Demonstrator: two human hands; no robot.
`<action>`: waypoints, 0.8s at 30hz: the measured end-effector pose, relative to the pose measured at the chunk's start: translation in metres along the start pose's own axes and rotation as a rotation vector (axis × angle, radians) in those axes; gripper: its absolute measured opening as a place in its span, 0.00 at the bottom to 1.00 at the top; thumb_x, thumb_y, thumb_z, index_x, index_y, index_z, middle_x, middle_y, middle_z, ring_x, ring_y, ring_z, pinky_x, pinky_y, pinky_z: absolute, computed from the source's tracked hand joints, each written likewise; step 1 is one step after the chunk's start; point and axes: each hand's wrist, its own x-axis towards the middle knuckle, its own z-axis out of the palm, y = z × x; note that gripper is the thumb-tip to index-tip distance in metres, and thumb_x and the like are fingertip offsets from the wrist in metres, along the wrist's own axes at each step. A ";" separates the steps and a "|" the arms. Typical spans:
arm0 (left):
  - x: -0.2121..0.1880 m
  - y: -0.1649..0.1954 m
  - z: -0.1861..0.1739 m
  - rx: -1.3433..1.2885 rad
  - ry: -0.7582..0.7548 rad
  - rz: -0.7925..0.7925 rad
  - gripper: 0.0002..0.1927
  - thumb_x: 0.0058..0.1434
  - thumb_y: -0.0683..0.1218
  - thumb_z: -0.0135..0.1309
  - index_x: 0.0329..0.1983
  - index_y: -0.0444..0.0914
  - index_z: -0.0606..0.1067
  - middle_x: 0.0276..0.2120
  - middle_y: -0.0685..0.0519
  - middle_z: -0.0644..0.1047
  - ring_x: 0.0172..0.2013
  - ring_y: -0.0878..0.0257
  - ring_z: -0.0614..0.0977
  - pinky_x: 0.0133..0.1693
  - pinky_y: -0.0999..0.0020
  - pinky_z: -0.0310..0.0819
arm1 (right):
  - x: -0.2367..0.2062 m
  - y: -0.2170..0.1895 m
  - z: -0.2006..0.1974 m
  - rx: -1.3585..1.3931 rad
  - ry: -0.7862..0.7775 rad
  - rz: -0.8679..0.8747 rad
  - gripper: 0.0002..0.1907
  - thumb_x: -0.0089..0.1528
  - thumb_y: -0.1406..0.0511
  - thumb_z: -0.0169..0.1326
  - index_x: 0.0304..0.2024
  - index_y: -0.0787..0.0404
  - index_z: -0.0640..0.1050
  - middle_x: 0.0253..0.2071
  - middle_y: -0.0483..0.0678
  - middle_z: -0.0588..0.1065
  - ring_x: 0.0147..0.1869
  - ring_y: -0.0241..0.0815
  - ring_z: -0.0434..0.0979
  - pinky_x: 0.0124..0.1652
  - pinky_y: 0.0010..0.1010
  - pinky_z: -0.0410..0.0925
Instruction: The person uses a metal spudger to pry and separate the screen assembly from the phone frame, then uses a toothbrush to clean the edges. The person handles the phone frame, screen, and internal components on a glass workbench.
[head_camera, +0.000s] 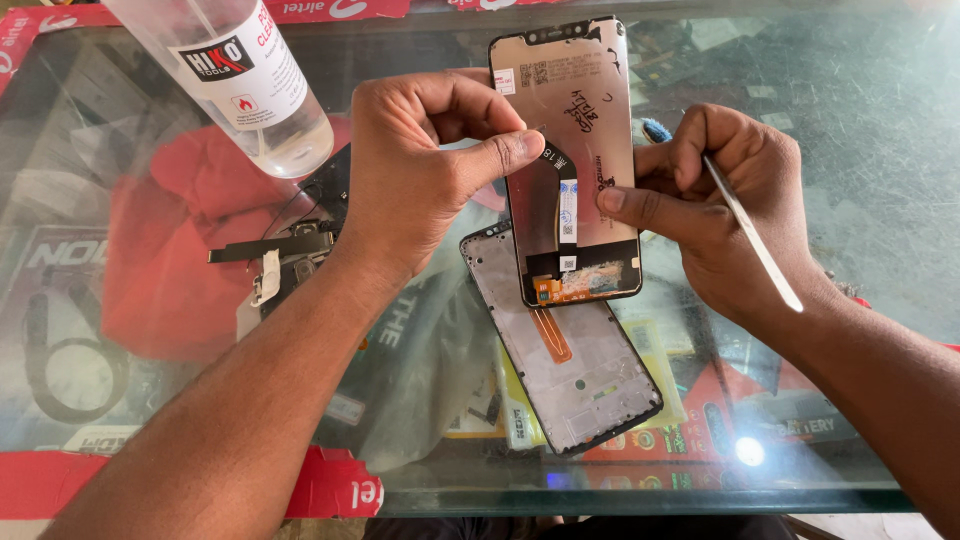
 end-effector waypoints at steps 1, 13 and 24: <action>0.000 0.000 0.000 -0.009 0.003 -0.008 0.05 0.58 0.37 0.67 0.30 0.34 0.81 0.28 0.56 0.82 0.30 0.74 0.80 0.34 0.78 0.75 | 0.000 0.000 0.000 0.018 -0.003 0.004 0.20 0.61 0.79 0.62 0.30 0.57 0.64 0.42 0.59 0.82 0.49 0.36 0.83 0.46 0.27 0.77; -0.003 0.000 -0.001 -0.245 -0.020 -0.029 0.11 0.62 0.37 0.64 0.39 0.35 0.71 0.35 0.55 0.76 0.32 0.72 0.77 0.35 0.76 0.76 | -0.002 0.004 -0.004 0.149 -0.030 -0.002 0.19 0.62 0.80 0.59 0.32 0.57 0.65 0.43 0.59 0.81 0.51 0.37 0.83 0.47 0.27 0.76; -0.004 0.013 0.003 -0.326 -0.161 -0.170 0.15 0.60 0.38 0.65 0.50 0.31 0.80 0.41 0.52 0.83 0.37 0.71 0.83 0.39 0.75 0.82 | -0.014 -0.003 -0.004 0.249 -0.197 0.026 0.17 0.61 0.80 0.59 0.32 0.59 0.66 0.40 0.58 0.80 0.46 0.36 0.81 0.44 0.27 0.75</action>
